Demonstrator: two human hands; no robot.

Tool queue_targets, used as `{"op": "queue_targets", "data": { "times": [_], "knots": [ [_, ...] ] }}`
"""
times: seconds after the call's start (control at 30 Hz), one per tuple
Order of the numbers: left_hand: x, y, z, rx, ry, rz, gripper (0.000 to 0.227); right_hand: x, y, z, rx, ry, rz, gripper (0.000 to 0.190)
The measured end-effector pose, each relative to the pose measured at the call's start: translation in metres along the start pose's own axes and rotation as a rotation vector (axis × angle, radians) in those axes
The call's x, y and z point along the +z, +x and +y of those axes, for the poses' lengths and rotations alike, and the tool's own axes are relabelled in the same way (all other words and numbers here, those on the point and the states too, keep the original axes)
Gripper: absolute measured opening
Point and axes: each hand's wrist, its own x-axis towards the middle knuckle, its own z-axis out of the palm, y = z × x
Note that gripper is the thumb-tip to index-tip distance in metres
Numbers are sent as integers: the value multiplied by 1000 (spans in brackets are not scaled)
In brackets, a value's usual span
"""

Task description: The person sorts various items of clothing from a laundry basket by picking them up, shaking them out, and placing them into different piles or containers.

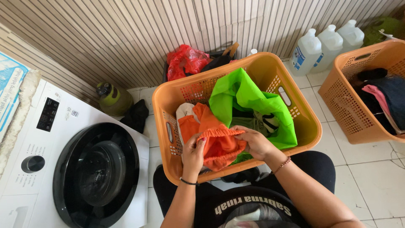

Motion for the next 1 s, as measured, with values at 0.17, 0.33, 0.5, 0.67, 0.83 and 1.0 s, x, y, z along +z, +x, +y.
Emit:
{"op": "queue_targets", "data": {
  "times": [0.17,0.33,0.5,0.67,0.83,1.0],
  "knots": [
    [1,2,17,-84,162,5,27,6,-1,-1,5,194,-1,32],
    [5,2,15,32,251,-188,42,2,2,2,-7,229,26,32],
    [16,4,-38,-112,92,-404,34,-14,8,9,-77,236,-150,25],
    [2,12,-53,-381,-508,-307,11,-9,4,-5,-102,15,51,33],
    [13,14,-33,-215,-389,-175,5,24,-10,-8,-604,-929,376,35],
    [25,11,-17,-154,-317,-139,12,50,-33,-9,-1150,-1672,289,17]
  ]
}}
